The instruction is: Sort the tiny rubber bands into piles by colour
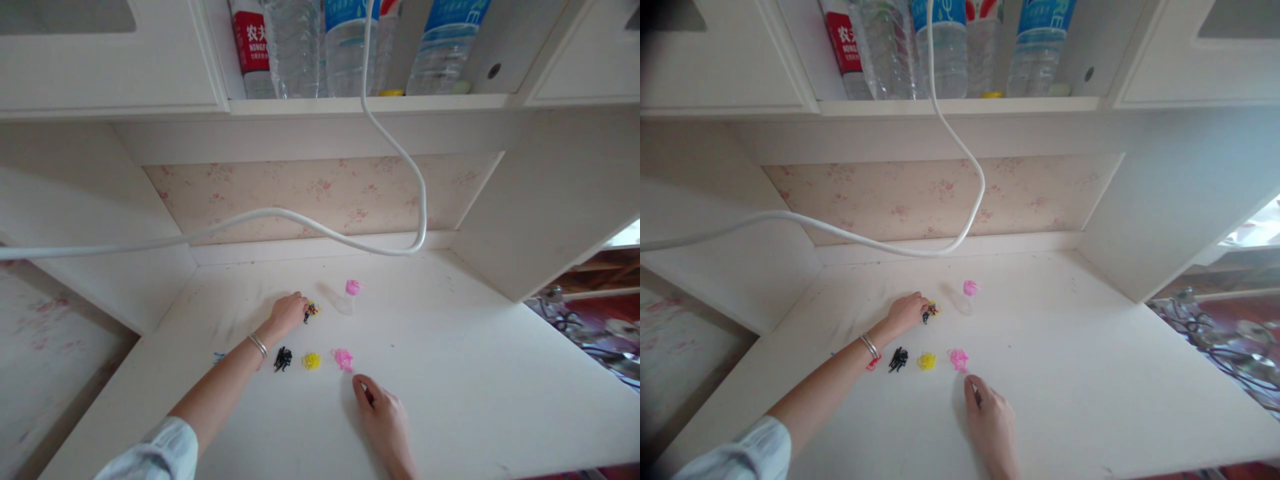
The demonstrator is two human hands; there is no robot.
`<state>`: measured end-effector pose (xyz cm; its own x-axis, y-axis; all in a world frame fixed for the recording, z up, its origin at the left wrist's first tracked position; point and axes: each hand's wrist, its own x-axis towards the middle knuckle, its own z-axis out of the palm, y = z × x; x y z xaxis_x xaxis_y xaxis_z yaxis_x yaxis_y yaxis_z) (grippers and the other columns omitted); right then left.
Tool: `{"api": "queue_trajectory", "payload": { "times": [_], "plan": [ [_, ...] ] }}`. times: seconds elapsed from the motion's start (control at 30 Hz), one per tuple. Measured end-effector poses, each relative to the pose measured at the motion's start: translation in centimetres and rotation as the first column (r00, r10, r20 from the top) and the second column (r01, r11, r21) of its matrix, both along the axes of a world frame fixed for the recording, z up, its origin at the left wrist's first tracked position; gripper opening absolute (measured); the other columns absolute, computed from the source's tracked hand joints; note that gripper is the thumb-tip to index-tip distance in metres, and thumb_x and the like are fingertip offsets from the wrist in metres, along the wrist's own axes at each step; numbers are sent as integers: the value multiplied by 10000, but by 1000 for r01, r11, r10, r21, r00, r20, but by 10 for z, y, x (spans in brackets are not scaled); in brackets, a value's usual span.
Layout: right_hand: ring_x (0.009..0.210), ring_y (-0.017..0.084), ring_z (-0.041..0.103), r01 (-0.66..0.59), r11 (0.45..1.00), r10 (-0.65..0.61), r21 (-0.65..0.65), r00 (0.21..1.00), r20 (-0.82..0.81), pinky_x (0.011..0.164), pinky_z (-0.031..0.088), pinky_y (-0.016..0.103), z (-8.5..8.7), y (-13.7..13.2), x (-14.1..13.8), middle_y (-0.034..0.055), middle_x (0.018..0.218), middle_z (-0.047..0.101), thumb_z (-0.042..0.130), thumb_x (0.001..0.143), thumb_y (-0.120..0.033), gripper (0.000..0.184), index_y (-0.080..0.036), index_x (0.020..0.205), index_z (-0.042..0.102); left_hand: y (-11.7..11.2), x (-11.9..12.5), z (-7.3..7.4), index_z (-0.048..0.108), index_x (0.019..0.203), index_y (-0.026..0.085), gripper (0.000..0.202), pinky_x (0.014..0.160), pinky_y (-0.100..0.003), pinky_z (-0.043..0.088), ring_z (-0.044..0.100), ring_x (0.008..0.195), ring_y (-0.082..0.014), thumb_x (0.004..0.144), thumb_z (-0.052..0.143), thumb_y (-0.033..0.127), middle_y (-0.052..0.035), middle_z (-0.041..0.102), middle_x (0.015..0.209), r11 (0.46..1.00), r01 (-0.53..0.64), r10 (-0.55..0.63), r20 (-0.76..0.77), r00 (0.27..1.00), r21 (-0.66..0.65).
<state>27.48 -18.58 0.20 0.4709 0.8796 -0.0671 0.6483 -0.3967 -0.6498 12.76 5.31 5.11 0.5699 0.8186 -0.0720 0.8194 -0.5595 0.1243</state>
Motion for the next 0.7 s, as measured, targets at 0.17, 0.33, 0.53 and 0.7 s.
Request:
{"api": "queue_trajectory", "payload": {
  "times": [0.17,0.33,0.53,0.7],
  "plan": [
    [634,151,643,2,1000,-2,12,1000,-9,575,411,208,0,0,0,3,733,719,336,890,-442,389,-294,933,693,2,3,-1,681,969,220,287,753,-269,444,620,881,-179,893,428,334,-79,639,1002,1000,-11,11,-3,1000,-20],
    [629,150,644,0,1000,0,4,1000,11,565,400,206,1,0,0,-6,729,718,345,892,-441,373,-305,943,689,4,4,-3,687,953,207,280,781,-282,441,619,902,-189,887,431,301,-92,649,1010,999,-20,20,5,1000,-27],
    [638,149,648,7,1000,-7,10,1000,12,561,398,201,0,0,0,-13,728,720,352,889,-440,363,-315,932,690,3,6,-4,683,933,193,282,769,-282,435,618,898,-190,893,410,252,-96,654,995,999,-30,31,41,999,-22],
    [651,149,651,6,1000,-6,6,1000,15,577,406,202,1,0,0,-12,740,722,348,888,-436,366,-314,930,691,-1,1,0,681,917,214,315,754,-274,427,612,894,-182,913,374,281,-71,651,989,999,-40,40,90,995,-5]
  ]
}}
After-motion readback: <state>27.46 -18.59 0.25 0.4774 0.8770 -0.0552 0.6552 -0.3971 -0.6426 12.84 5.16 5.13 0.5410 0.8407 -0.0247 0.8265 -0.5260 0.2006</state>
